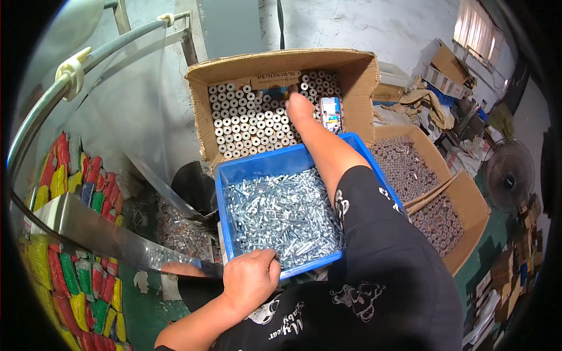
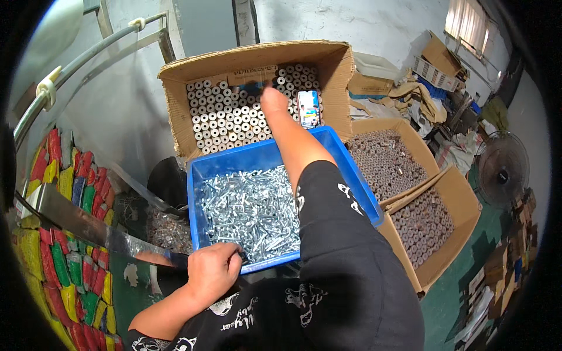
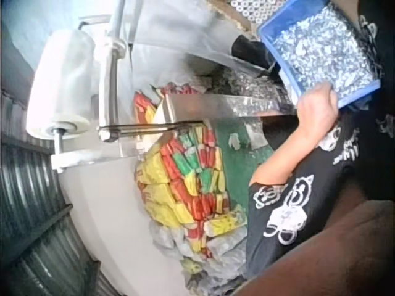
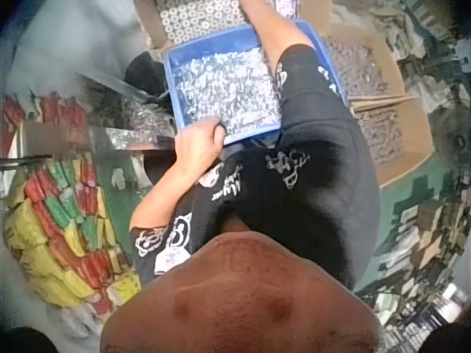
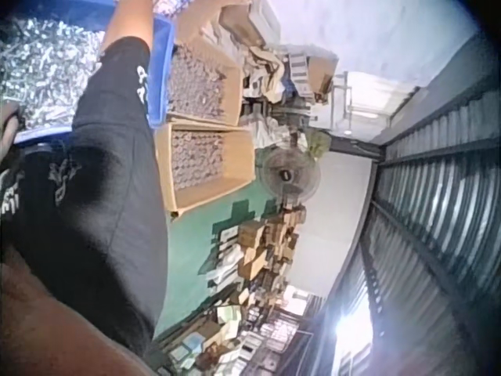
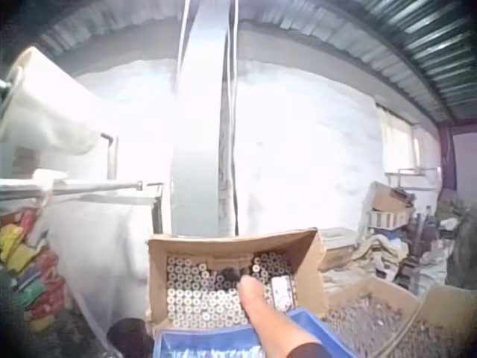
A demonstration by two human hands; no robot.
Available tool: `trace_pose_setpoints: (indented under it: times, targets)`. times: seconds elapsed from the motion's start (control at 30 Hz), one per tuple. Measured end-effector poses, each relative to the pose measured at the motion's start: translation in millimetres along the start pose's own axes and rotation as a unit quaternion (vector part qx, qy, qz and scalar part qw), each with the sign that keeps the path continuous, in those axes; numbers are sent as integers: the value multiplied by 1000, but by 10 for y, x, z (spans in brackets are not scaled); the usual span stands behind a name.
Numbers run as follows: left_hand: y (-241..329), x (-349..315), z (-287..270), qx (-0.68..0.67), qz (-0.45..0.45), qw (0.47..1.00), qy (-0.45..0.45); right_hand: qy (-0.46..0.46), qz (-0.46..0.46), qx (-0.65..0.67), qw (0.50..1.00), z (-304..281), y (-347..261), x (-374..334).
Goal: The person repeatedly sorts and packs components by hand, taking metal bolts from a blue plastic bin and placing them into cylindrical parts stored in cardboard boxes.
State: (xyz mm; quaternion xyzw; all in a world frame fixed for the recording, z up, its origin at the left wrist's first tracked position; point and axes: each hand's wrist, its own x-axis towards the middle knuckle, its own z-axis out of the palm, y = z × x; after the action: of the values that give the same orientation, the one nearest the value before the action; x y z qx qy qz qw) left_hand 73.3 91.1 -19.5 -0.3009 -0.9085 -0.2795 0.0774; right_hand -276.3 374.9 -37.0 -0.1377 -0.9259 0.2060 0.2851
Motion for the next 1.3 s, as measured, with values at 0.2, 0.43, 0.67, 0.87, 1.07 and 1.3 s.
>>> trace_pose_setpoints:
  times: [0.2,0.43,0.67,0.87,1.07,1.3]
  targets:
    - [-52,-72,82,13,-12,1000,22,-322,-159,335,871,-578,-1365,-903]
    - [-42,-166,117,-8,-17,995,97,-435,-152,246,853,-305,-1996,-1568]
    - [-145,-265,251,-11,-11,988,153,-409,-214,338,820,-804,-1116,-1801]
    - [-145,-235,286,-5,21,984,174,-502,-255,-184,806,-1548,413,-1728]
    - [-121,-188,214,30,-40,989,138,-393,-313,-127,855,-1429,818,-2054]
    - [47,-117,148,59,-44,993,91,-395,-296,-74,867,-1342,946,-2018]
